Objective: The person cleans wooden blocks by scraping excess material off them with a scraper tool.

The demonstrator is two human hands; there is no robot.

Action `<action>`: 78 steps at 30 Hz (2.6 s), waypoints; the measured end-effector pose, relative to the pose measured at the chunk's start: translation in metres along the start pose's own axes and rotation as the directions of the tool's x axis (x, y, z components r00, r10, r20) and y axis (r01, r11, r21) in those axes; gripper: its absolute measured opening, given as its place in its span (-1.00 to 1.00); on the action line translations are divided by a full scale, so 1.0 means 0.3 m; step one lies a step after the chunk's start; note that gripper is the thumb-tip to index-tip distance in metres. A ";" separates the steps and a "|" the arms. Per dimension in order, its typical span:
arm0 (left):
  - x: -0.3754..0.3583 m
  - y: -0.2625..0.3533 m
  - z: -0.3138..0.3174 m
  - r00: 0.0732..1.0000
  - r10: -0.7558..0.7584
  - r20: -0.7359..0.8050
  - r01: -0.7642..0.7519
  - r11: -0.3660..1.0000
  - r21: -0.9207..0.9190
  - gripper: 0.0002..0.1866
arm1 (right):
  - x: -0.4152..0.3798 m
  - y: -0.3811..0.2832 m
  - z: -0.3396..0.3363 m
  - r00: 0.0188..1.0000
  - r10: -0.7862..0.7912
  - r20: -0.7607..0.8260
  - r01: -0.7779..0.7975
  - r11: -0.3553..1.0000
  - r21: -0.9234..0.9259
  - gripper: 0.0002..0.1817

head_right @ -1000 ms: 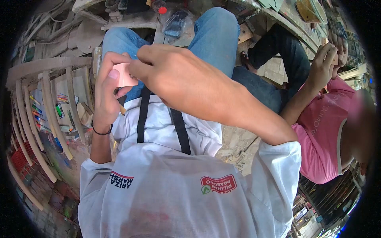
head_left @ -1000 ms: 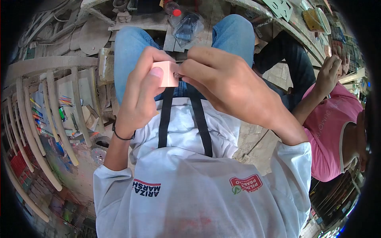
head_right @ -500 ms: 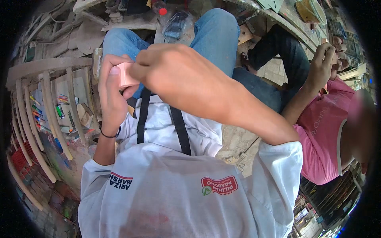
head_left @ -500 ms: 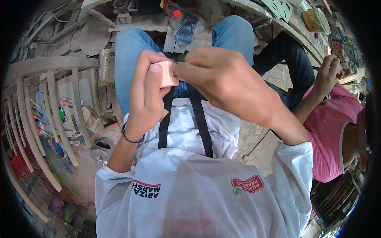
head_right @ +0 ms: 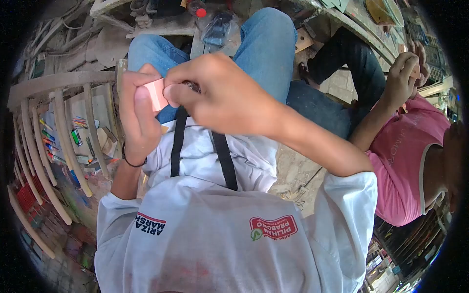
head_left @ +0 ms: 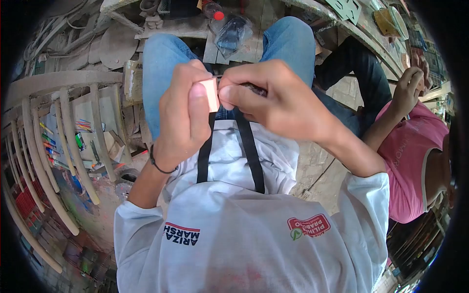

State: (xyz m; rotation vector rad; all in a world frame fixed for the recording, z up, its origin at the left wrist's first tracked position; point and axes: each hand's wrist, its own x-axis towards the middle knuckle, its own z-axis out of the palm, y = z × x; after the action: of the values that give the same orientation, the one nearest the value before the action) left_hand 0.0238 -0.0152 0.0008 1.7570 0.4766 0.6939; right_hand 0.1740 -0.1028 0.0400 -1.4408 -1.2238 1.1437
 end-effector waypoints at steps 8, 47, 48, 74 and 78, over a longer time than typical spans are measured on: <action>0.023 -0.001 -0.050 0.985 0.082 0.153 -0.052 0.980 -0.191 -0.74 | -0.007 0.037 0.012 0.975 0.216 0.051 -0.219 0.908 0.357 -0.81; 0.121 0.043 0.044 0.994 0.087 0.068 -0.076 0.985 -0.152 -0.66 | -0.036 0.067 -0.048 0.984 0.171 0.051 -0.150 0.634 0.759 -0.86; 0.132 0.056 0.045 0.997 0.002 0.083 0.019 0.970 -0.242 -0.64 | -0.039 0.051 -0.063 0.989 0.136 -0.061 -0.085 0.849 0.522 -0.84; 0.111 0.111 -0.045 0.683 -0.568 0.459 0.729 0.494 -0.473 -0.76 | -0.016 0.020 -0.013 0.826 -0.563 0.040 0.446 0.608 -0.657 -0.69; 0.083 0.111 -0.021 0.833 -0.477 0.282 0.552 0.680 -0.482 -0.75 | -0.008 0.019 -0.016 0.847 -0.531 -0.019 0.451 0.737 -0.503 -0.80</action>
State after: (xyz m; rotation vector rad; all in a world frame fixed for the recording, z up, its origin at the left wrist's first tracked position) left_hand 0.0374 -0.0045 0.0393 1.0321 0.5826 0.2532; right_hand 0.1795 -0.1061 0.0355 -1.3907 -1.7217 0.3503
